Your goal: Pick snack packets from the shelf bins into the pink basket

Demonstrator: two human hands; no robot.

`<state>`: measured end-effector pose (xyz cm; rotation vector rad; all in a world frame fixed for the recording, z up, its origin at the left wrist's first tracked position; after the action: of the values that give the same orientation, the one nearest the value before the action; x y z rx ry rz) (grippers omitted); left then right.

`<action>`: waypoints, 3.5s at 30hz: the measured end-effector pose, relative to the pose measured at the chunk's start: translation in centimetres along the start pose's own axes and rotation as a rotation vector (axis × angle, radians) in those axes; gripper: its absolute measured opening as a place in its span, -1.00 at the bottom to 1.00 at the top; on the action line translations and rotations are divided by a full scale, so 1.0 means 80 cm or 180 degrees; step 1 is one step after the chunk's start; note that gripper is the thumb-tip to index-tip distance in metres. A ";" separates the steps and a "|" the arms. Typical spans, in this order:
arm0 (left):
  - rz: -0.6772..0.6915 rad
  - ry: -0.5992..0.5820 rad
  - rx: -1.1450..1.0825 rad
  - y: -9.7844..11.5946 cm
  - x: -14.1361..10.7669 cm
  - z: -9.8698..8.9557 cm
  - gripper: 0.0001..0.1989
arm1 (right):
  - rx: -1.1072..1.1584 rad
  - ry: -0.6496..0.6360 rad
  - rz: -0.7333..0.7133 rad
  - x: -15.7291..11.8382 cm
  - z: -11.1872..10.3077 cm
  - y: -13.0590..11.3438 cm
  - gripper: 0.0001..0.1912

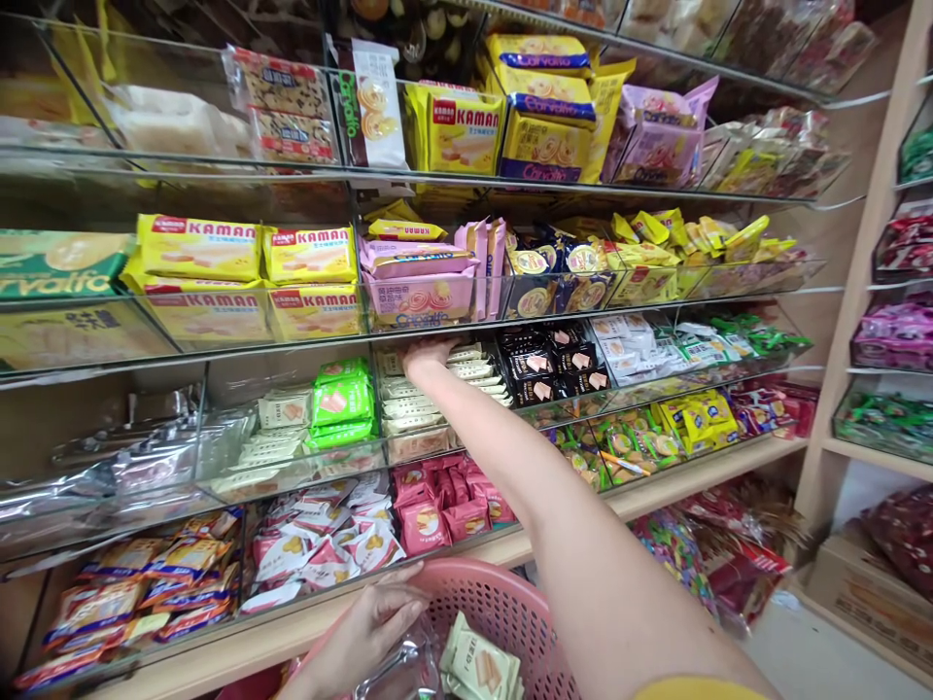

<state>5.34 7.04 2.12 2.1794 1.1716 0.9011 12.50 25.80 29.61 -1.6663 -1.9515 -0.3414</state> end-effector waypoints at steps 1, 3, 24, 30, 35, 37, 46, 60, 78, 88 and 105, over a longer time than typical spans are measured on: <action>-0.0038 -0.0010 0.0020 -0.001 0.000 0.000 -0.53 | -0.0048 0.0036 0.0034 -0.002 -0.001 0.000 -0.39; -0.0098 -0.0014 0.0036 -0.002 0.000 -0.001 -0.53 | -0.0127 0.0106 0.0081 -0.006 -0.004 0.000 -0.40; -0.0154 0.0048 -0.0072 -0.002 -0.003 -0.002 -0.52 | -0.0276 0.0671 -0.0489 -0.045 -0.021 -0.030 -0.45; -0.0183 0.0107 -0.0038 -0.004 -0.002 -0.004 -0.53 | -0.0339 0.0835 -0.0640 -0.072 -0.033 -0.019 -0.51; -0.0054 0.0100 -0.0096 0.004 -0.002 -0.003 -0.52 | -0.0305 0.1011 -0.0936 -0.098 -0.039 -0.015 -0.52; -0.0052 0.0090 -0.0066 0.005 -0.002 -0.003 -0.51 | -0.0315 0.1017 -0.1026 -0.104 -0.041 -0.015 -0.51; -0.0151 0.0132 -0.0061 -0.002 -0.001 -0.003 -0.45 | -0.0046 0.0833 -0.0813 -0.091 -0.039 -0.023 -0.49; -0.0106 0.0169 -0.0106 0.000 -0.002 -0.005 -0.46 | 0.0095 0.0826 -0.0662 -0.101 -0.043 -0.018 -0.43; -0.0176 0.0080 -0.0040 -0.005 -0.002 0.001 -0.49 | 0.0347 0.1349 -0.2031 -0.248 -0.053 0.029 -0.39; -0.0126 0.0127 -0.0054 -0.008 -0.002 0.001 -0.52 | 0.0332 0.1636 -0.2376 -0.256 -0.045 0.029 -0.71; -0.0116 0.0175 -0.0056 0.002 -0.002 -0.004 -0.50 | 0.0237 0.1223 -0.0835 -0.193 -0.067 0.025 -0.57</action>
<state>5.11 6.84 2.40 2.1247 1.2207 0.9578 17.01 10.60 25.15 -1.1928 -1.8594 -0.6293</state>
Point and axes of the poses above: each hand's wrist, its own x-axis towards the middle knuckle, its own z-axis out of the palm, y = z × x, the point moved 8 cm from there along x, towards the middle knuckle, and after that the axes turned 9 degrees about y, right-handed, at the moved point
